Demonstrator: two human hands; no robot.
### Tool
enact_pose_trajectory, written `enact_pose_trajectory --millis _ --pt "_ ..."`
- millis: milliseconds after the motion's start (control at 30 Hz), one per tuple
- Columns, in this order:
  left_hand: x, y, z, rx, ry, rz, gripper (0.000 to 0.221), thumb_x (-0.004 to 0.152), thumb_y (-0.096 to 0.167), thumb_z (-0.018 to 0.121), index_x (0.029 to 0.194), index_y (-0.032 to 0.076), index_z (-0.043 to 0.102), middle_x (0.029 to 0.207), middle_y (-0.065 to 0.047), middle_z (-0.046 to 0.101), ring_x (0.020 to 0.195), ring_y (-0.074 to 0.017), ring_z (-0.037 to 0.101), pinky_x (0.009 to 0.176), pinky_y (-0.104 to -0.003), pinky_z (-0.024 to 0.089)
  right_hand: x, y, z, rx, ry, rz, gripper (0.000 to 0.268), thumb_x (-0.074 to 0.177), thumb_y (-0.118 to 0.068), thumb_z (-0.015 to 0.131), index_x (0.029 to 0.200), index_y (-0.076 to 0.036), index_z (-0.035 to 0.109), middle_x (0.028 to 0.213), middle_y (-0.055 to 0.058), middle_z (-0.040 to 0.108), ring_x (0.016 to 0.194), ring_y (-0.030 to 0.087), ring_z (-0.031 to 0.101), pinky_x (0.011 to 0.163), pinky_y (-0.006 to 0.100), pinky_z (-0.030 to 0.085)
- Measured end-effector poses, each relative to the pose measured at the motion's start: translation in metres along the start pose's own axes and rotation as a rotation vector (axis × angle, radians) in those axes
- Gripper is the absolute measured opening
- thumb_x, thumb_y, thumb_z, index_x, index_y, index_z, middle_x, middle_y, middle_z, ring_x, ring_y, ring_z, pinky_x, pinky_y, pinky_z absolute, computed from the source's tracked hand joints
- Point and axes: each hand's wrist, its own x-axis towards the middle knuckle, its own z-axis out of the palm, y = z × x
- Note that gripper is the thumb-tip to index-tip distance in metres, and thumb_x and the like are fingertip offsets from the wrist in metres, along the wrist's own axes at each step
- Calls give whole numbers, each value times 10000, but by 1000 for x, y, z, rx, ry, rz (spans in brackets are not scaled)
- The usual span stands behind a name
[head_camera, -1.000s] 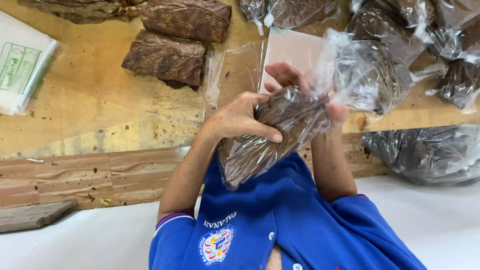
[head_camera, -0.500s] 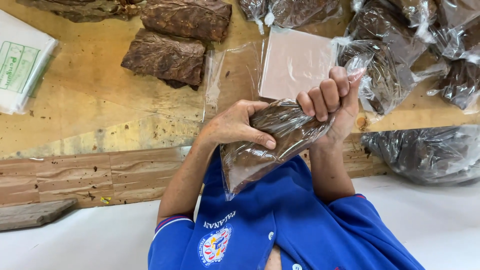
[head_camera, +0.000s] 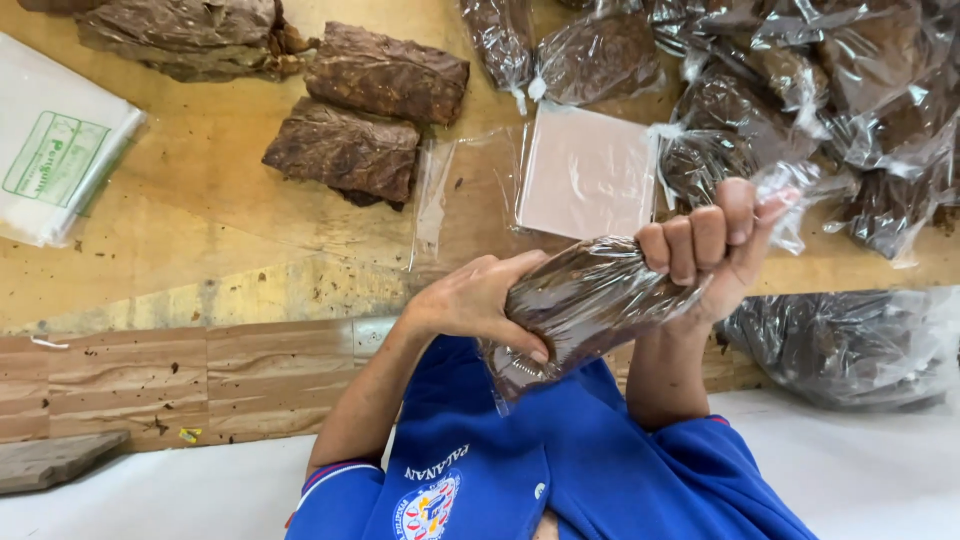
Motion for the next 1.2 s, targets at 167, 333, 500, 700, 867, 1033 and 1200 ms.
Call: enact_pose_trajectory --millis 167,333,500,700,867,1033,1200 --pt "-11 -9 -14 324 2 -152 758 648 595 847 1213 125 660 947 -61 793 849 -223 740 736 -363 505 2 -30 8 -387 -115 -203 312 1144 -460 385 911 -267 461 628 -121 314 487 36 304 471 217 357" --pt "-34 31 -18 539 317 142 860 809 681 669 1409 87 507 1214 -65 712 871 -150 691 795 -364 609 11 -33 47 -650 -270 -114 313 1138 -453 378 914 -235 380 584 -53 288 488 124 254 518 326 312" --pt "-40 88 5 449 498 380 1064 760 672 815 1565 140 367 1185 -33 683 719 -84 518 704 -240 552 -1 -1 13 -398 261 846 445 911 -126 721 1282 103 632 1088 209 743 853 243 750 641 273 610" --pt "-35 81 6 680 439 269 594 1006 362 792 1503 173 528 1191 -111 509 870 -195 596 748 -356 603 38 11 73 -1451 -769 329 353 1027 -272 566 778 -23 578 753 110 618 616 287 625 558 422 457" --pt "-27 83 12 495 598 274 307 993 149 791 1281 182 687 1168 -98 587 1042 -209 677 927 -327 609 29 16 60 -1536 -656 276 286 975 -222 689 1169 -23 621 774 71 635 587 291 611 565 405 438" --pt "-23 94 6 416 659 362 169 1033 6 695 1195 50 706 1075 -110 620 973 -220 661 885 -303 576 40 19 66 -1500 -638 394 235 1007 -278 666 1040 -77 550 840 75 596 738 258 606 689 398 462" --pt "-26 84 -19 304 781 386 219 997 -85 727 1178 32 689 1053 -126 671 784 -157 654 606 -232 613 39 26 56 -1189 -578 333 378 1098 -350 444 1169 -16 606 796 20 518 616 141 471 568 297 402"
